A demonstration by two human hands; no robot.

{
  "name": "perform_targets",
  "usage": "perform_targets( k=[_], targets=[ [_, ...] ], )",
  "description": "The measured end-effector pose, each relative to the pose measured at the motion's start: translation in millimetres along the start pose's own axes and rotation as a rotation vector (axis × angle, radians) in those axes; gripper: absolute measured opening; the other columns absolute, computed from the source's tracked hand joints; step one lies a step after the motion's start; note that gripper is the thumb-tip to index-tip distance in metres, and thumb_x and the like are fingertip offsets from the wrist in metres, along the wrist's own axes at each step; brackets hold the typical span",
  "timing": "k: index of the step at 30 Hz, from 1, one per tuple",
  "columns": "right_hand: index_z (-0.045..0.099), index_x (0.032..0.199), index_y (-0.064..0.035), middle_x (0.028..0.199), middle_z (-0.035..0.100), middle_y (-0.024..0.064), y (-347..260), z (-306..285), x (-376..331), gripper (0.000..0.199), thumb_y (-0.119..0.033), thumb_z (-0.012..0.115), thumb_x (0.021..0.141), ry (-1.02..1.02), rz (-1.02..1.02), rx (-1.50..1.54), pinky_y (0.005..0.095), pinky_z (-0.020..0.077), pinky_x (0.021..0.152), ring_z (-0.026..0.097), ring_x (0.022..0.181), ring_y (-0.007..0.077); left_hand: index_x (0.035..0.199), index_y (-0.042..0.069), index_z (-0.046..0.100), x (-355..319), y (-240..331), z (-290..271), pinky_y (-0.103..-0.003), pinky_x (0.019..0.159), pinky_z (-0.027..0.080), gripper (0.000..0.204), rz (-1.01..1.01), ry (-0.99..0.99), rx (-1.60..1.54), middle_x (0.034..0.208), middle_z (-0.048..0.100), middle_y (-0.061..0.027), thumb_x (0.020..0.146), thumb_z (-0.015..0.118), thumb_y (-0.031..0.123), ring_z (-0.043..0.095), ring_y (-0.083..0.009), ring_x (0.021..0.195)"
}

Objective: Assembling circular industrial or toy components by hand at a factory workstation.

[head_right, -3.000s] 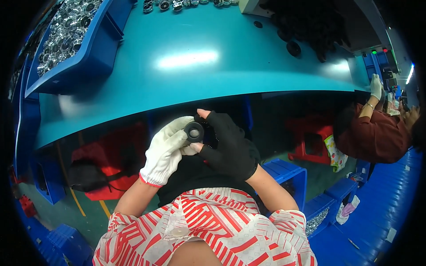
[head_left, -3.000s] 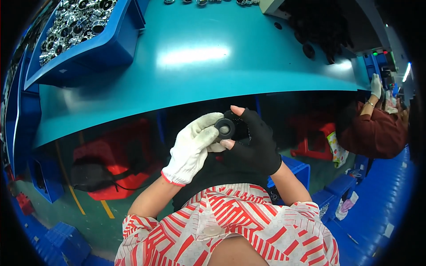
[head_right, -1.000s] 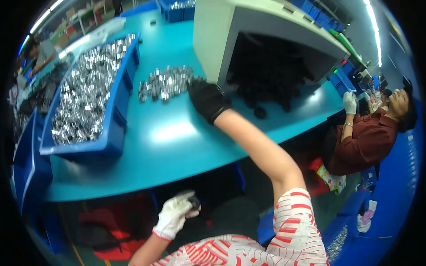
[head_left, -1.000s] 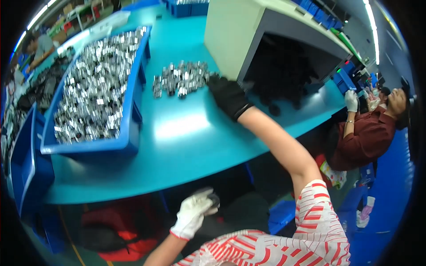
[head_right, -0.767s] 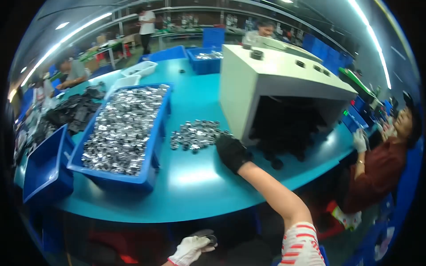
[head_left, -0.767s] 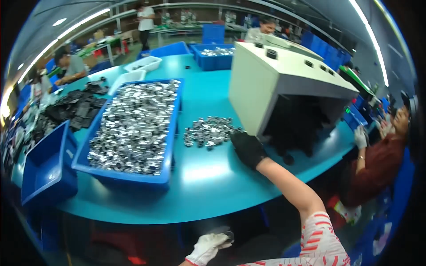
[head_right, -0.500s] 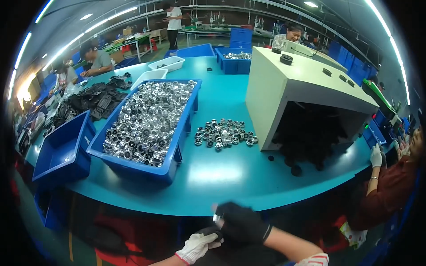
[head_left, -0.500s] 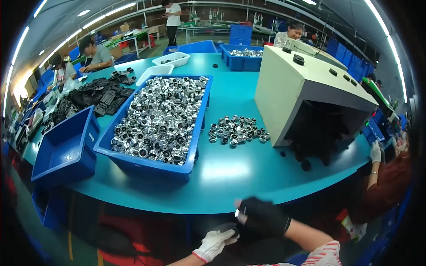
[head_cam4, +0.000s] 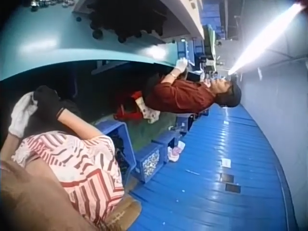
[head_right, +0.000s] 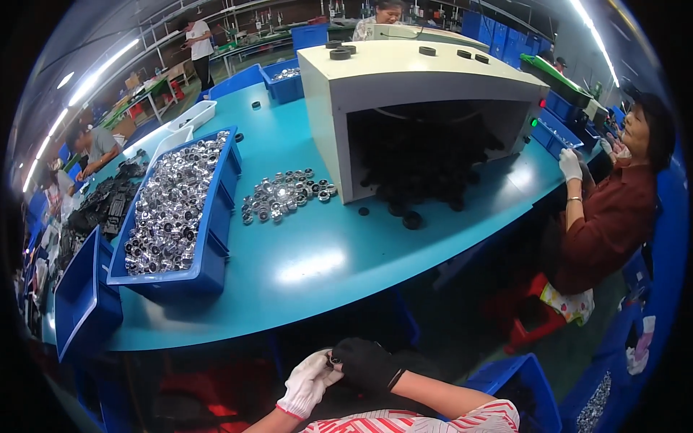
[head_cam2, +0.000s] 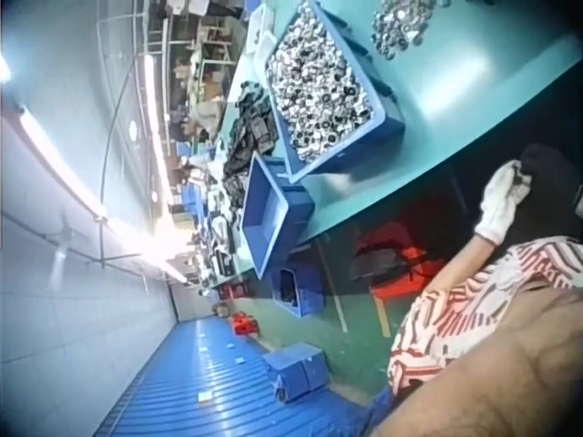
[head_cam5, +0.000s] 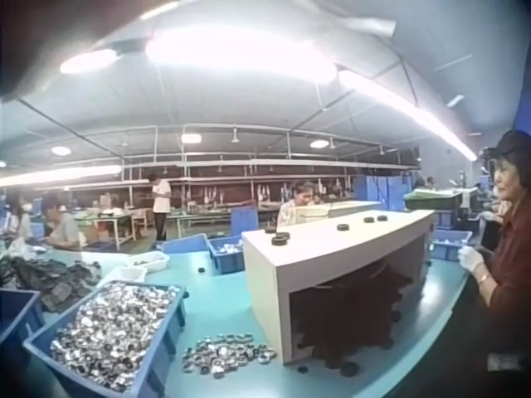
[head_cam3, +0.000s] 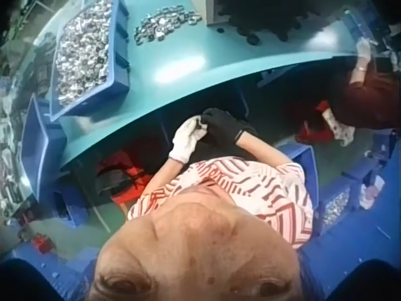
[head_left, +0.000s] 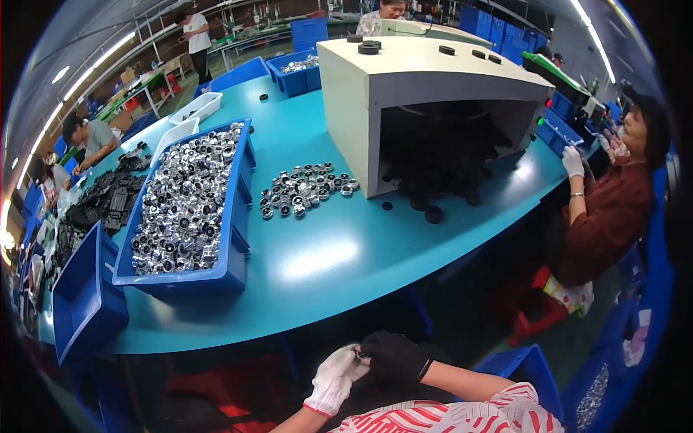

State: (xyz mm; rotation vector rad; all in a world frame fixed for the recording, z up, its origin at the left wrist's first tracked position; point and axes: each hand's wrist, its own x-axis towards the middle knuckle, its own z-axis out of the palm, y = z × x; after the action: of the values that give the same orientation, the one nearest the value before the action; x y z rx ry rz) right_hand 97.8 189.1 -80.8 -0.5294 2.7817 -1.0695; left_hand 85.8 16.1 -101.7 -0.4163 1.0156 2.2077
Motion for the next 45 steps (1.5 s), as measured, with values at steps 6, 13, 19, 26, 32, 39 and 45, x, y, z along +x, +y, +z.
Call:
perform_targets(
  k=[6, 13, 19, 26, 32, 39, 45],
  targets=[
    [0.056, 0.119, -0.0052, 0.104, 0.061, 0.0151, -6.4, 11.7, -8.1, 0.043, -0.014, 0.066, 0.078, 0.069, 0.097, 0.119, 0.0378, 0.0508, 0.080, 0.060, 0.096, 0.0318, 0.118, -0.007, 0.049, 6.6, -12.3, -14.6, -0.027, 0.079, 0.053, 0.039, 0.001, -0.028, 0.217, 0.101, 0.061, -0.0088, 0.081, 0.062, -0.004, 0.061, -0.0152, 0.088],
    [0.053, 0.123, -0.0046, 0.113, 0.057, 0.0173, -10.0, 24.2, -19.7, 0.047, -0.010, 0.065, 0.078, 0.156, 0.101, 0.123, 0.0373, 0.0486, 0.087, 0.058, 0.103, 0.0310, 0.116, -0.005, 0.049, -7.4, -14.0, -2.8, -0.023, 0.078, 0.051, 0.044, 0.215, -0.031, 0.406, 0.099, 0.060, -0.0089, 0.075, 0.065, -0.011, 0.060, -0.0135, 0.089],
    [0.057, 0.112, -0.0048, 0.102, 0.060, 0.0174, -12.7, 36.7, -32.3, 0.034, -0.021, 0.062, 0.083, 0.133, 0.045, 0.103, 0.0390, 0.0487, 0.082, 0.059, 0.098, 0.0329, 0.110, -0.004, 0.050, -14.6, -28.1, -12.3, -0.024, 0.081, 0.049, 0.039, 0.259, 0.000, 0.424, 0.101, 0.058, -0.0093, 0.075, 0.067, -0.009, 0.059, -0.0136, 0.091],
    [0.059, 0.107, -0.0061, 0.098, 0.060, 0.0166, -24.7, 41.7, -41.5, 0.030, -0.020, 0.064, 0.081, 0.239, 0.034, 0.056, 0.0404, 0.0494, 0.077, 0.060, 0.091, 0.0340, 0.103, -0.007, 0.054, -30.3, -24.6, -7.8, -0.025, 0.069, 0.053, 0.026, 0.527, -0.020, 0.787, 0.088, 0.065, -0.0119, 0.081, 0.066, 0.001, 0.065, -0.0151, 0.074],
    [0.059, 0.101, -0.0073, 0.094, 0.059, 0.0158, -44.4, 32.1, -40.6, 0.026, -0.019, 0.065, 0.079, 0.136, 0.118, -0.094, 0.0412, 0.0495, 0.073, 0.061, 0.087, 0.0341, 0.104, -0.007, 0.054, -32.6, -29.7, -17.5, -0.026, 0.069, 0.055, 0.025, 0.513, -0.041, 0.694, 0.088, 0.065, -0.0124, 0.083, 0.065, 0.003, 0.065, -0.0143, 0.073],
    [0.058, 0.102, -0.0092, 0.094, 0.058, 0.0140, -45.8, 29.5, -32.2, 0.027, -0.016, 0.064, 0.077, 0.175, 0.021, -0.196, 0.0408, 0.0492, 0.073, 0.061, 0.087, 0.0322, 0.120, -0.004, 0.048, -24.0, -16.6, -15.1, -0.026, 0.081, 0.051, 0.044, 0.299, -0.181, 0.565, 0.105, 0.060, -0.0097, 0.081, 0.066, 0.006, 0.061, -0.0151, 0.092],
    [0.059, 0.101, -0.0097, 0.096, 0.059, 0.0136, -35.8, 44.8, -27.3, 0.030, -0.017, 0.067, 0.074, 0.192, 0.098, -0.163, 0.0398, 0.0496, 0.076, 0.061, 0.090, 0.0319, 0.119, -0.002, 0.053, -22.5, -11.0, -18.4, -0.026, 0.074, 0.052, 0.033, 0.226, -0.203, 0.653, 0.095, 0.062, -0.0065, 0.089, 0.056, 0.009, 0.062, -0.0124, 0.080]
  ],
)
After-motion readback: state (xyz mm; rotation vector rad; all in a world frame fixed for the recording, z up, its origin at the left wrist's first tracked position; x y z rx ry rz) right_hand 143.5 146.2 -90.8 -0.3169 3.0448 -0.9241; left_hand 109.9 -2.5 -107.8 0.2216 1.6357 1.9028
